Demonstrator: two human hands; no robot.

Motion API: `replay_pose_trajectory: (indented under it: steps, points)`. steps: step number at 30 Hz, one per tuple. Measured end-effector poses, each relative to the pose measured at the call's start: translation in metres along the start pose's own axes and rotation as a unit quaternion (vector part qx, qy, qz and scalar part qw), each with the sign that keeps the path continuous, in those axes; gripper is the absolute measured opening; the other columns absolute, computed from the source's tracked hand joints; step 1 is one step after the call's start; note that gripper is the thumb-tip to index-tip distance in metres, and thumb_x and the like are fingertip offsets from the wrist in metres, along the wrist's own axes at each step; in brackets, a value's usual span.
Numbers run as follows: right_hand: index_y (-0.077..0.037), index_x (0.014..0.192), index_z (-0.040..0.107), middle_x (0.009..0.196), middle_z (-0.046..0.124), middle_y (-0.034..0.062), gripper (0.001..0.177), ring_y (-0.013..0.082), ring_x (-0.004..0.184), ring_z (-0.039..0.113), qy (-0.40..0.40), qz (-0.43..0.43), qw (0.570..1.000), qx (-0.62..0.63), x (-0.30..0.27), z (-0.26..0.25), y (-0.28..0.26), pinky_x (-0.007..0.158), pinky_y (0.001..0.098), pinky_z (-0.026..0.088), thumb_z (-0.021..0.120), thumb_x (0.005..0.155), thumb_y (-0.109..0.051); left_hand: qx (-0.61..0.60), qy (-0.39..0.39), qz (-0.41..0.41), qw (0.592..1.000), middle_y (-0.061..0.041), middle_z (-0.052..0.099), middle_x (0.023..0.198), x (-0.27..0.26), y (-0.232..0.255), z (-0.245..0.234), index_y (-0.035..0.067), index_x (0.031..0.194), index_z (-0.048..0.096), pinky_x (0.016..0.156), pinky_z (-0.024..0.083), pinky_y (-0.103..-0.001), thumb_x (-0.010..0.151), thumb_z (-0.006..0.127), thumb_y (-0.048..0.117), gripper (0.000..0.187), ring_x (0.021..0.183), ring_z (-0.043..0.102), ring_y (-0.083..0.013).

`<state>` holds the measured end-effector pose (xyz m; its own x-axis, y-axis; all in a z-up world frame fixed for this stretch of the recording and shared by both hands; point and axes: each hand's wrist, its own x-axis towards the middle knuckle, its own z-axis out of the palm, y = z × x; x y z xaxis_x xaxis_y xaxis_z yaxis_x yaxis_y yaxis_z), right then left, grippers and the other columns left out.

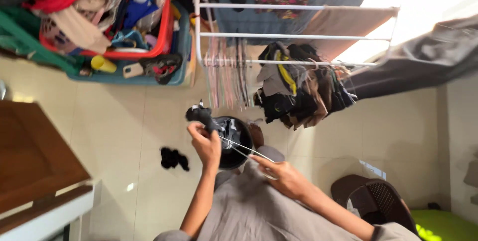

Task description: Taking washed clothes from a bucket and hanging them on a drying rack on a balcony.

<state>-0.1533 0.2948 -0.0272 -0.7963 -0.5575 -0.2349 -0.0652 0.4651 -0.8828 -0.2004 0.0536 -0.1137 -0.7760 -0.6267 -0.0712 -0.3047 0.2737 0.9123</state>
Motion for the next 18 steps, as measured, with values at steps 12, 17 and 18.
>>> replay_pose_trajectory:
  steps: [12, 17, 18]
  points:
    - [-0.01, 0.143, 0.053, 0.077, 0.067, 0.0221, 0.052, 0.0414, 0.069, 0.066, 0.143, 0.011, 0.99, -0.015, -0.026, 0.097, -0.089, 0.063, 0.0471, 0.049, 0.057, 0.092, 0.0, 0.029, -0.074, 0.202, 0.976, -0.016, 0.066, 0.078, -0.001, 0.038, -0.107, 0.001, 0.097, 0.054, 0.066, 0.052, -0.042, 0.099, 0.061, 0.009, 0.011, 0.074, 0.069, -0.0349]
    - [-0.004, 0.134, 0.051, 0.071, 0.061, 0.0229, 0.049, 0.0413, 0.064, 0.06, 0.16, 0.045, 0.986, -0.006, 0.005, 0.136, -0.05, 0.061, 0.0475, 0.047, 0.059, 0.086, 0.004, -0.003, -0.165, 0.228, 0.959, -0.016, 0.063, 0.071, -0.052, 0.032, -0.086, 0.002, 0.092, 0.056, 0.06, 0.052, -0.043, 0.082, 0.063, 0.005, 0.012, 0.064, 0.068, -0.0337]
    - [0.0, 0.122, 0.055, 0.068, 0.056, 0.0224, 0.03, 0.0391, 0.06, 0.056, 0.174, 0.078, 0.981, 0.045, 0.014, 0.146, -0.033, 0.06, 0.0458, 0.047, 0.056, 0.092, 0.003, -0.013, -0.193, 0.218, 0.957, -0.016, 0.062, 0.067, -0.069, 0.03, -0.083, 0.002, 0.089, 0.056, 0.059, 0.052, -0.042, 0.079, 0.066, 0.006, 0.015, 0.061, 0.068, -0.0337]
